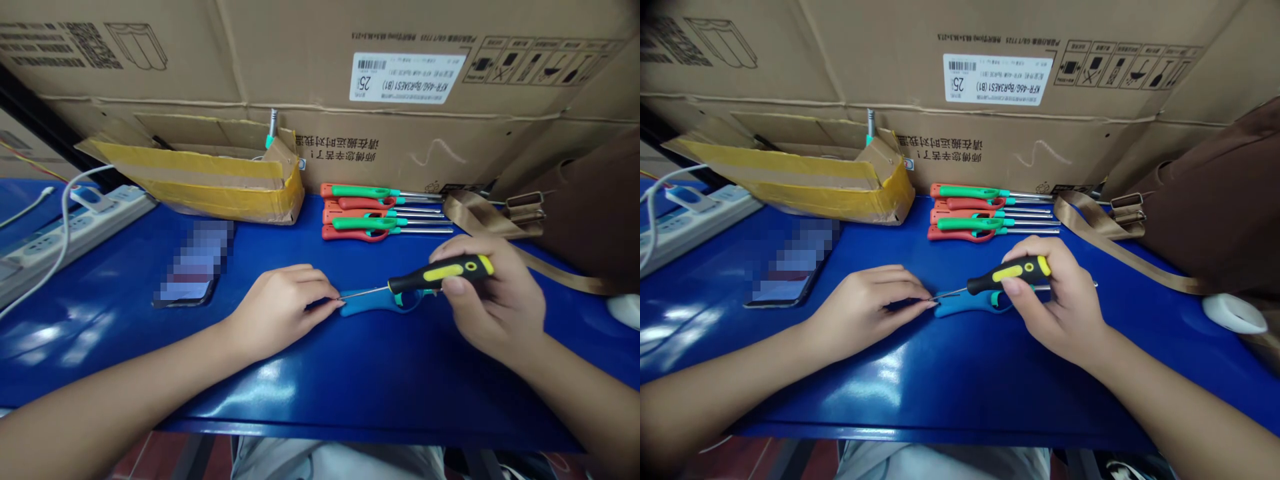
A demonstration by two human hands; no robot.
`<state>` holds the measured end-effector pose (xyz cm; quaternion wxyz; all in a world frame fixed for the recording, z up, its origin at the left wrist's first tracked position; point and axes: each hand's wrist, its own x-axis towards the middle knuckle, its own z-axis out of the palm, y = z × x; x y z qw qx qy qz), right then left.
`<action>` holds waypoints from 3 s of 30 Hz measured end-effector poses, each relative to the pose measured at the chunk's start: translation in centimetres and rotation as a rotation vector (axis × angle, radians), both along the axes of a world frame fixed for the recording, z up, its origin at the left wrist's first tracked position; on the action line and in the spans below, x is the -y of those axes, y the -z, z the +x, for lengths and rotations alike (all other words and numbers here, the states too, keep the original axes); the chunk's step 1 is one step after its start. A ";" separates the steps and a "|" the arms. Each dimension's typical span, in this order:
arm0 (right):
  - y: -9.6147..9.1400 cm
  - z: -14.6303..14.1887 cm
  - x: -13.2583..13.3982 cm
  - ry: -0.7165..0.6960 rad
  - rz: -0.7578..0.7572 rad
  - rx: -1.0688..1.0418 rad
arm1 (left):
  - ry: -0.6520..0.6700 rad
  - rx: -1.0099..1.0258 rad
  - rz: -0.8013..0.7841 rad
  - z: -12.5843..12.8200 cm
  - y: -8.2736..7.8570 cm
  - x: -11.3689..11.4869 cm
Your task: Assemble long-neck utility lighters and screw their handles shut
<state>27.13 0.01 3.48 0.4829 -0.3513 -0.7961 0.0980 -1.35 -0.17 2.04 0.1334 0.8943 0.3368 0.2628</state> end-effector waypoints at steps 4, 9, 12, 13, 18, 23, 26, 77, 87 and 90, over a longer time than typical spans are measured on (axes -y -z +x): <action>-0.9 -0.2 0.5 -0.147 -0.064 -0.048 | 0.017 -0.005 -0.030 0.2 -0.1 0.1; -1.3 -0.8 1.1 -0.302 -0.229 -0.163 | 0.056 0.043 -0.074 0.5 0.1 0.3; -1.3 -1.0 1.4 -0.385 -0.356 -0.224 | 0.051 0.084 -0.105 0.7 0.4 0.3; -1.3 -1.1 1.4 -0.393 -0.366 -0.239 | 0.041 0.094 -0.112 0.8 0.5 0.2; -1.4 -1.4 1.4 -0.314 -0.354 -0.332 | 0.020 0.092 -0.158 1.1 1.3 -0.1; -1.4 -1.5 1.4 -0.267 -0.373 -0.335 | 0.085 0.108 -0.205 1.4 1.7 0.0; -1.4 -1.4 1.4 -0.272 -0.381 -0.317 | 0.100 0.109 -0.223 1.5 1.7 0.2; -0.9 -1.2 1.7 -0.425 -0.341 -0.238 | 0.113 0.114 -0.285 1.9 1.8 0.1; -0.7 -0.8 1.4 -0.415 -0.254 -0.177 | 0.116 0.118 -0.279 2.0 1.8 0.1; -0.8 -0.7 1.4 -0.415 -0.253 -0.181 | 0.120 0.117 -0.273 2.0 1.9 0.1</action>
